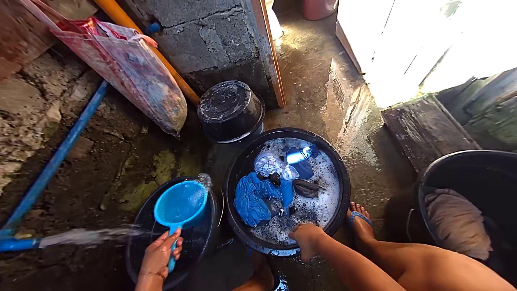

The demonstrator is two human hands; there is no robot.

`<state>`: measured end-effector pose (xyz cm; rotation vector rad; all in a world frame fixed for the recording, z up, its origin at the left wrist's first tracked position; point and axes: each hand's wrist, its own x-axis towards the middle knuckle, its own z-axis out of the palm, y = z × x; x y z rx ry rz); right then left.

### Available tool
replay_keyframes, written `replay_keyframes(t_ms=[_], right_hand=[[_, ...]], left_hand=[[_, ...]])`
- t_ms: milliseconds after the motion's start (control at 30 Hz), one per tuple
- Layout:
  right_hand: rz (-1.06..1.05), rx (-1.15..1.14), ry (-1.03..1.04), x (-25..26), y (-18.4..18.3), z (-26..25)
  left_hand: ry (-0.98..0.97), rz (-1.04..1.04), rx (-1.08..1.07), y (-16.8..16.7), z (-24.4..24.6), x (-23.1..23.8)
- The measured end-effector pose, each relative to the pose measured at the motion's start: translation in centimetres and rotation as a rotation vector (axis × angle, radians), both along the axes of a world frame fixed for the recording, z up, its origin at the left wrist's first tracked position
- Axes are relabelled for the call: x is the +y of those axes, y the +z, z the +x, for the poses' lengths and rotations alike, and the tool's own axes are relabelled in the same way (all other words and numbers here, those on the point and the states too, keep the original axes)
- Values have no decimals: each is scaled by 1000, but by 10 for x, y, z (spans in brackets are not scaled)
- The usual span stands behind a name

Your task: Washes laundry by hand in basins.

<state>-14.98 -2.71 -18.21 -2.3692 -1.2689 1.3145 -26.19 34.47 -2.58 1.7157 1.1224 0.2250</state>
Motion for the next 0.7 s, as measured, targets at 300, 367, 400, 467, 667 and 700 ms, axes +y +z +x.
replay_keyframes(t_ms=[300,367,400,467,667,700], right_hand=[[-14,-4,-9,0,-1,0],[-11,-4,-10,0,-1,0],[-10,-5,-12,0,-1,0],[-19,8,-22,0,3,-1],[-35,-8,-34,-1,5,-1],[-33,-14,-32,0,4,-1]], left_hand=[[-713,665,681,105,12,-63],[-798,762,793,108,22,-91],[-818,801,838,107,26,-107],[-847,883,884,101,34,-141],[-1125,895,878,76,75,-225],[-1165,888,855,70,84,-232]])
